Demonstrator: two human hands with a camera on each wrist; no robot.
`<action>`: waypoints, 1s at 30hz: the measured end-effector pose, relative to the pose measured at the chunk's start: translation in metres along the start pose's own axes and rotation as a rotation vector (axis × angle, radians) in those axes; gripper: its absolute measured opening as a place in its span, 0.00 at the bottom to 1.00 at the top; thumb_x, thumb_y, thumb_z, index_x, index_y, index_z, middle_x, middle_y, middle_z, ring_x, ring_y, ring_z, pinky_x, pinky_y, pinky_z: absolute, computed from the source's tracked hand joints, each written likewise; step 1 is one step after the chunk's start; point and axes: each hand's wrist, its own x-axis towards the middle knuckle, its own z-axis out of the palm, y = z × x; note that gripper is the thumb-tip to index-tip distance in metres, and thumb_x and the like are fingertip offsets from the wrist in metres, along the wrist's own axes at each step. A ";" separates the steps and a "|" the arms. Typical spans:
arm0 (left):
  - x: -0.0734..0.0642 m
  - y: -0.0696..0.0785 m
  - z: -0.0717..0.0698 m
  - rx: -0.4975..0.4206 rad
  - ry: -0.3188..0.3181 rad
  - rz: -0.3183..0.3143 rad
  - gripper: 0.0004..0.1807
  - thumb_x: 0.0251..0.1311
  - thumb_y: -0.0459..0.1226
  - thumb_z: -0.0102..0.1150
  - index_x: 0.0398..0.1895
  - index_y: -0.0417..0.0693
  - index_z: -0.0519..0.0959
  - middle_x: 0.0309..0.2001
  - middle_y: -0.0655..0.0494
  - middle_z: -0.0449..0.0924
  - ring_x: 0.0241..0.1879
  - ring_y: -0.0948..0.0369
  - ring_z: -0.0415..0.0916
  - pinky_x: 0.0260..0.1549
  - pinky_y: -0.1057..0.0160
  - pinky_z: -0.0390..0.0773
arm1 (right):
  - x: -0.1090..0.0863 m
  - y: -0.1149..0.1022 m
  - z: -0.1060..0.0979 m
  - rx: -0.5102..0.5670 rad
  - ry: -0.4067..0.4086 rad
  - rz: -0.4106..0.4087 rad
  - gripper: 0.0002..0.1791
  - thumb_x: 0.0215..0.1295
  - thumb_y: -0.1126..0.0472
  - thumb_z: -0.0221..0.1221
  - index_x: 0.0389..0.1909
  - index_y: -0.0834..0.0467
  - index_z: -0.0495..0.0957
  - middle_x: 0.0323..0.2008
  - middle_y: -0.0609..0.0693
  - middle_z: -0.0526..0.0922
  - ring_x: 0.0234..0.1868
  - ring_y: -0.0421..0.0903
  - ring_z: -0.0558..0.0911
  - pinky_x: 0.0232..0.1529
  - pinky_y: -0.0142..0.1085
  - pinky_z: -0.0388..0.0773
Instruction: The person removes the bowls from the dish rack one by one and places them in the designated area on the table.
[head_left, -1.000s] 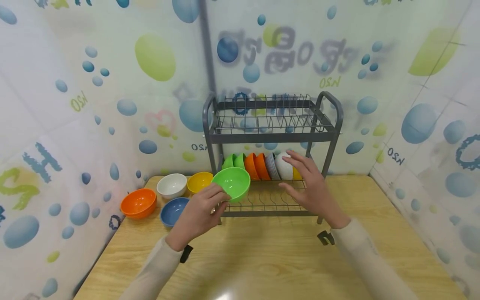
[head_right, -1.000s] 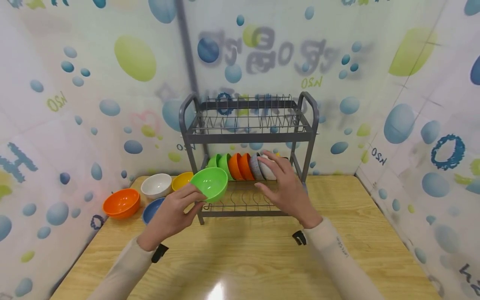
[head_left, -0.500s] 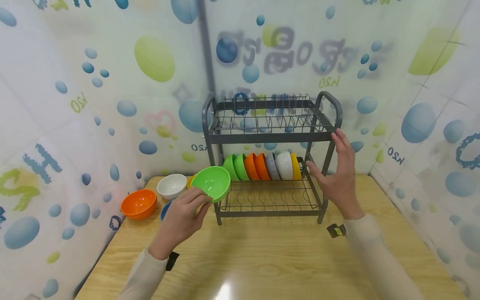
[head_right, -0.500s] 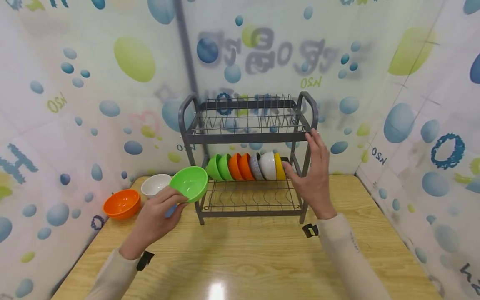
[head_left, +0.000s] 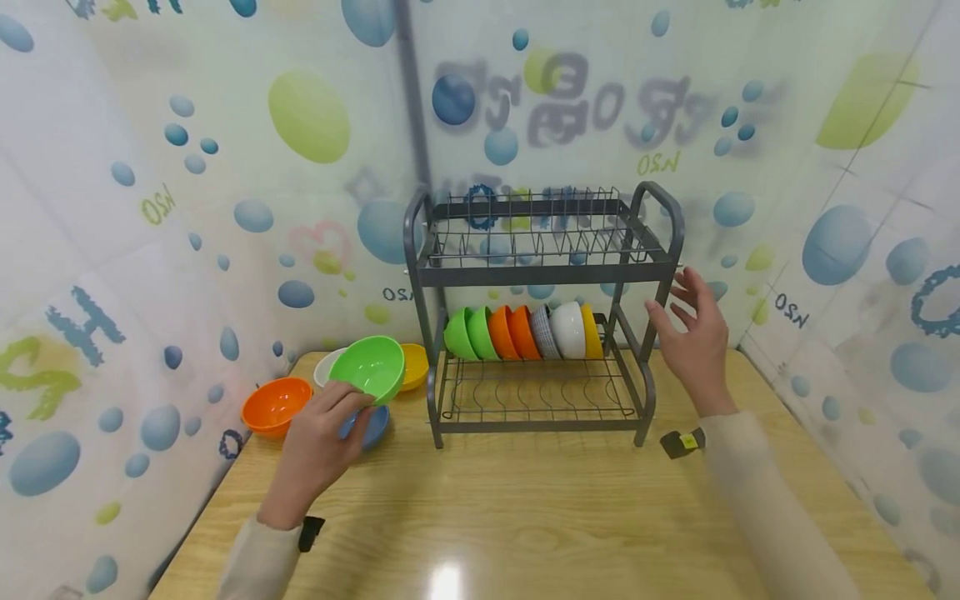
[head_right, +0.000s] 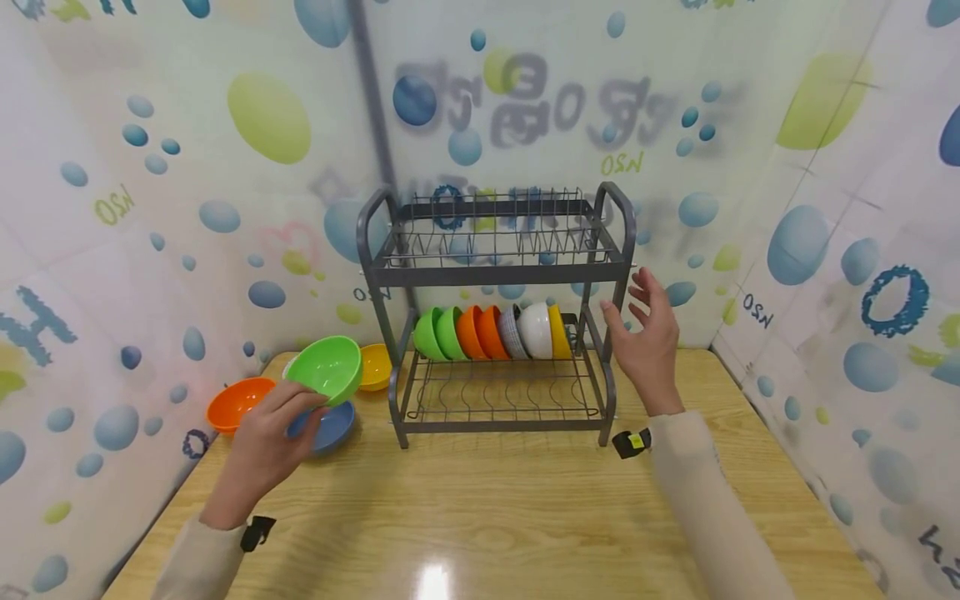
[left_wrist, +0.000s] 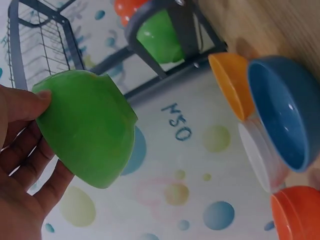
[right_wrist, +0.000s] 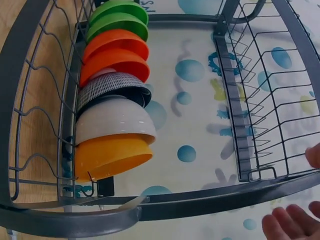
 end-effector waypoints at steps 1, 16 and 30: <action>-0.003 -0.003 -0.001 0.008 0.007 -0.005 0.13 0.47 0.23 0.74 0.36 0.41 0.85 0.37 0.53 0.82 0.39 0.56 0.79 0.42 0.64 0.80 | 0.001 0.000 0.000 -0.004 0.003 0.009 0.34 0.71 0.54 0.64 0.75 0.52 0.66 0.68 0.53 0.76 0.66 0.49 0.78 0.66 0.34 0.78; -0.055 -0.046 -0.018 0.194 0.046 -0.149 0.15 0.40 0.21 0.76 0.33 0.39 0.85 0.35 0.49 0.82 0.34 0.55 0.79 0.34 0.60 0.78 | 0.016 0.006 -0.004 -0.087 -0.006 -0.016 0.19 0.73 0.55 0.62 0.56 0.64 0.81 0.49 0.58 0.85 0.41 0.18 0.76 0.45 0.12 0.74; -0.106 -0.058 -0.029 0.260 -0.146 -0.394 0.10 0.40 0.27 0.79 0.26 0.44 0.86 0.29 0.54 0.83 0.27 0.57 0.78 0.24 0.55 0.80 | 0.018 0.004 -0.012 -0.159 -0.110 -0.025 0.21 0.75 0.52 0.58 0.56 0.64 0.78 0.51 0.60 0.83 0.41 0.19 0.73 0.43 0.10 0.71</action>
